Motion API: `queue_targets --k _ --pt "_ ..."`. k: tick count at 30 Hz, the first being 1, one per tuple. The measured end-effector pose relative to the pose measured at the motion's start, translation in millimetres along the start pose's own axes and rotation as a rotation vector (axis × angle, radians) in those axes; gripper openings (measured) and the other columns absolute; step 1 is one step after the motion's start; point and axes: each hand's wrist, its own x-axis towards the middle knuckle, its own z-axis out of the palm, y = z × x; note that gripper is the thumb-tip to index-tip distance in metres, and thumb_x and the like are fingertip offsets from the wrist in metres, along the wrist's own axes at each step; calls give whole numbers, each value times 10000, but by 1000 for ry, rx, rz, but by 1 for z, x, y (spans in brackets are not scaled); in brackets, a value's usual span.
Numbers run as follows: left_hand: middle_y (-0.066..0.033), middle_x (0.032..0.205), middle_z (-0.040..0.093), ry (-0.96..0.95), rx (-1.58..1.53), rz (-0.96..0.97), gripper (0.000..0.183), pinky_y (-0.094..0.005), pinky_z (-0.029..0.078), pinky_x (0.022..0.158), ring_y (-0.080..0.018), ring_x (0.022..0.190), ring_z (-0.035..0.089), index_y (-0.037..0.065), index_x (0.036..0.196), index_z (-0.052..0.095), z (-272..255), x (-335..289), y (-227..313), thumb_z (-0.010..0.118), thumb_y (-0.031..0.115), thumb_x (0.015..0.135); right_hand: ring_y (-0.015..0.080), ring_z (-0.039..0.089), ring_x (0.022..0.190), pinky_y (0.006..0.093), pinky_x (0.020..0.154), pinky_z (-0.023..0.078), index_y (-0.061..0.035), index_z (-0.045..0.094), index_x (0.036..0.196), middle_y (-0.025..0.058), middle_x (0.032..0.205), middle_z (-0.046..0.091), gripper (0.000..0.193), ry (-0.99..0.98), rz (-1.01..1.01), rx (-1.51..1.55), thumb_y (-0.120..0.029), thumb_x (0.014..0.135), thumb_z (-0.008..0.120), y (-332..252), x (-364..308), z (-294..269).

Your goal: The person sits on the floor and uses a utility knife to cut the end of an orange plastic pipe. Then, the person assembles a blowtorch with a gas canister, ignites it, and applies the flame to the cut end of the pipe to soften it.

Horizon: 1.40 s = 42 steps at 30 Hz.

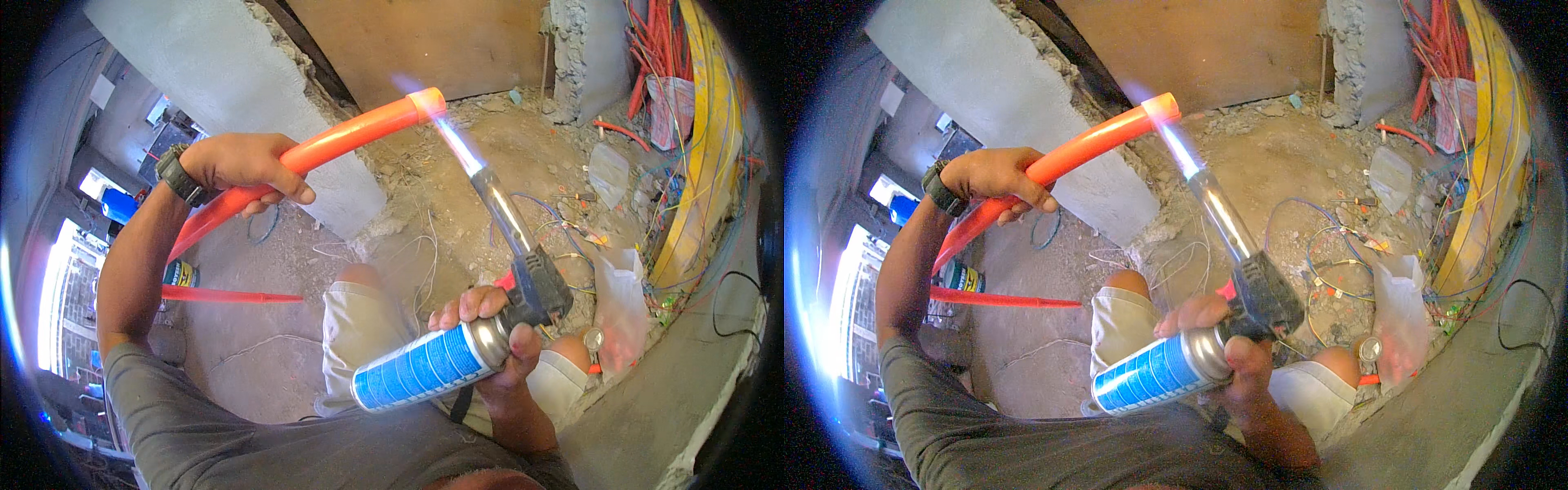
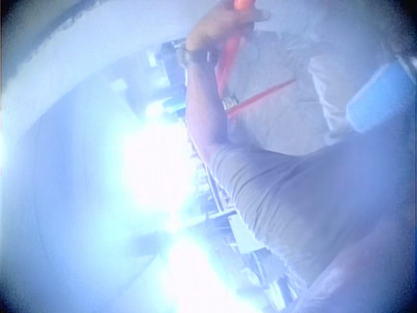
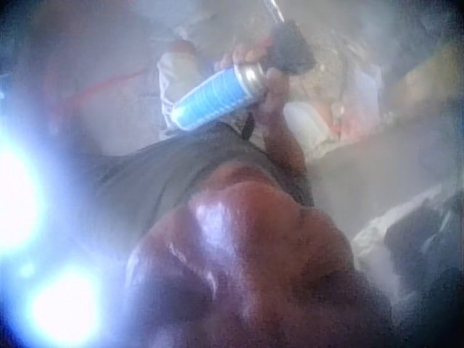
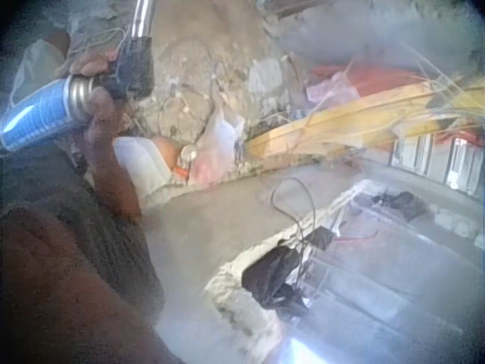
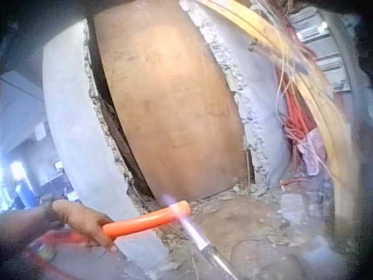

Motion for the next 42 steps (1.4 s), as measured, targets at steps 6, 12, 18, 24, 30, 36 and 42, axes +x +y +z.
queue_targets --k 6,12,18,24,30,36,42 --pt "-52 563 581 -78 60 30 379 -326 503 454 -177 441 605 29 790 587 -11 15 2 857 282 870 294 595 1090 527 1020 444 -89 598 1172 90 1110 562 423 187 32 -74 -468 987 576 6 1 -11" --pt "-57 577 583 -61 37 25 386 -327 496 436 -178 446 607 30 781 589 -10 16 2 854 294 877 320 636 1011 513 941 518 -64 636 1114 124 1027 601 372 225 -27 42 -395 944 630 2 1 3" --pt "-43 633 586 2 114 32 398 -319 497 435 -172 470 605 29 883 594 1 6 12 842 339 898 286 618 932 479 896 525 -71 625 1151 135 1022 605 350 130 -68 50 -367 965 614 -8 7 18" --pt "-45 692 616 273 221 15 524 -337 513 485 -169 505 616 -2 1127 588 53 -3 12 799 437 933 314 616 1034 515 962 487 -60 615 1109 116 1087 594 431 304 148 -103 -468 969 624 -18 -9 -17" --pt "-203 767 665 583 309 129 613 -452 541 612 -326 658 672 -37 1147 581 132 28 -54 774 501 925 360 696 956 492 845 588 8 668 1062 183 1020 665 397 85 112 -55 -353 900 698 -60 -20 -23" --pt "-328 892 705 816 109 78 600 -557 546 749 -515 892 705 -48 1195 555 202 65 -72 758 451 930 361 707 923 488 840 583 -2 673 1033 182 1017 681 400 464 243 -350 -365 879 740 -79 -7 -44" --pt "-207 942 716 582 -275 195 588 -444 569 756 -331 840 728 -40 1247 572 201 91 -82 757 426 940 405 665 1019 538 868 558 -20 675 1093 179 1035 650 428 45 329 -75 -361 850 766 -81 -13 -27"
